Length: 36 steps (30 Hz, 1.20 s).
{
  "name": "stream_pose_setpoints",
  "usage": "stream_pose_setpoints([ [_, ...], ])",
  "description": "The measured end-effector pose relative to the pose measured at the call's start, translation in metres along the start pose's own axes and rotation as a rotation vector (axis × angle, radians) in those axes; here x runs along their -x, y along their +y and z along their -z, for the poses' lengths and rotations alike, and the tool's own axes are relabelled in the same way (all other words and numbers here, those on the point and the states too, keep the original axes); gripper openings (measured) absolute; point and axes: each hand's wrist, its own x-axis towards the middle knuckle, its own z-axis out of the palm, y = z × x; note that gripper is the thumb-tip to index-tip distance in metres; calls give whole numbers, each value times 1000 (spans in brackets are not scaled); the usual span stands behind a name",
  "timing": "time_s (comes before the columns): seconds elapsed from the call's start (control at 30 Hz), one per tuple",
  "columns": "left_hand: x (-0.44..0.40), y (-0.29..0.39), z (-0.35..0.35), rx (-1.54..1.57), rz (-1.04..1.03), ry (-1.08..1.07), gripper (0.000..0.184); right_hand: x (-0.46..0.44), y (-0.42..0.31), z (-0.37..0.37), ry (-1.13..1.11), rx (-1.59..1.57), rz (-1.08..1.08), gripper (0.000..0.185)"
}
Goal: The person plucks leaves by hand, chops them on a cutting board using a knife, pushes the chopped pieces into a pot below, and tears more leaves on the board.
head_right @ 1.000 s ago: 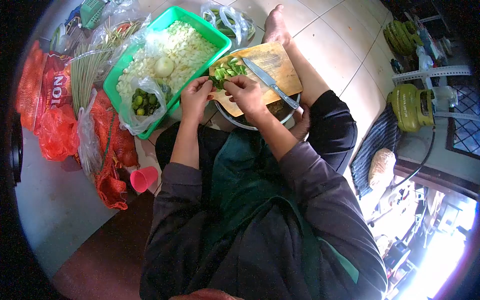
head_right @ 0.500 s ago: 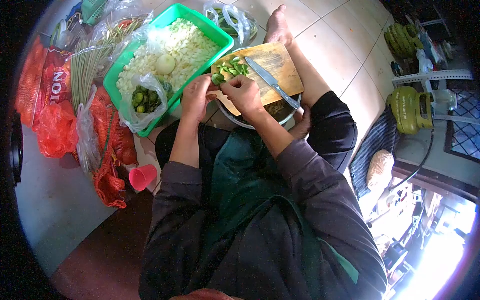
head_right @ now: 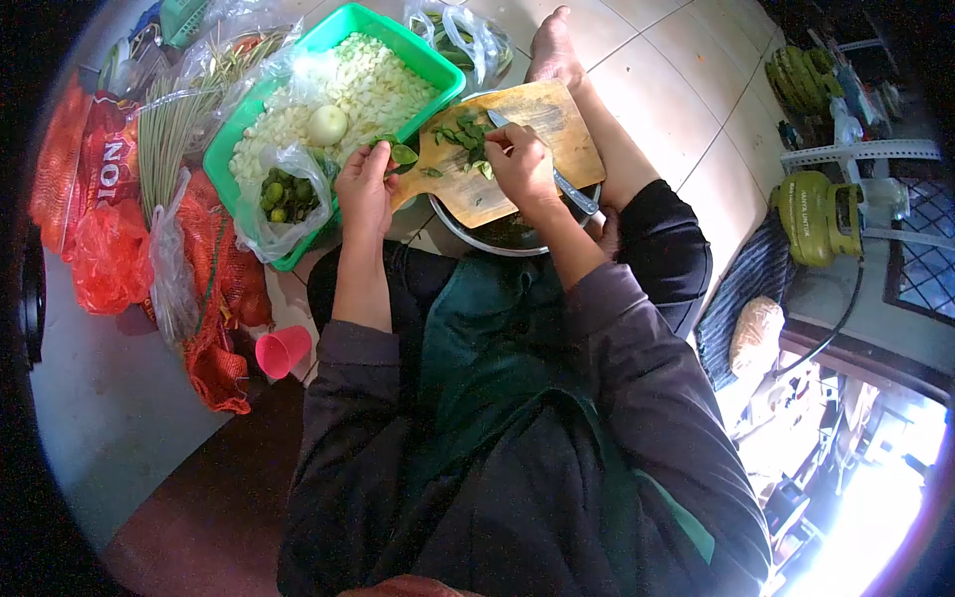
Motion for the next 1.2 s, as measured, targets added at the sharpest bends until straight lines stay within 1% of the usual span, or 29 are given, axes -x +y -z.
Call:
stream_pose_setpoints([
  [0.1, 1, 1, -2, -44, 8, 5, 16, 7, 13, 5, -114, 173, 89, 17],
  [0.2, 2, 2, -3, -42, 7, -4, 16, 18, 6, 8, -183, 242, 93, 22],
  [0.23, 2, 0, -2, -45, -2, -12, 16, 20, 11, 6, -176, 293, 137, 27],
  [0.33, 3, -1, -2, -75, -9, -33, 16, 24, 16, 0, -81, 415, 201, 28],
  [0.43, 3, -3, -4, -110, -4, -65, 16, 23, 15, 1, -118, 442, 150, 25],
  [0.53, 1, -10, -1, -144, -8, -141, 16, 19, 15, 1, -142, 402, 80, 21],
  [0.63, 0, -13, 1, -180, 9, -186, 16, 17, 19, 2, -68, 365, 129, 17],
  [0.67, 1, -14, 1, -191, 19, -192, 16, 17, 20, 2, -52, 303, 102, 16],
  [0.73, 3, -13, -1, -222, 5, -213, 15, 15, 6, 9, -18, 182, 45, 13],
  [0.77, 3, -13, -3, -237, -2, -225, 15, 16, -2, 13, -23, 118, -24, 14],
  [0.87, 5, -13, -6, -291, 9, -232, 15, 14, -19, 14, -53, -124, -133, 19],
  [0.97, 6, -14, -8, -300, 24, -274, 16, 12, -36, 13, -197, -313, -284, 22],
  [1.07, 9, -12, -8, -302, 59, -301, 15, 12, -50, 9, -303, -350, -305, 23],
  [1.1, 9, -13, -8, -308, 60, -311, 15, 13, -44, 2, -302, -354, -243, 21],
  [1.2, 8, -14, -6, -330, 67, -340, 15, 14, -34, -11, -264, -335, -191, 22],
])
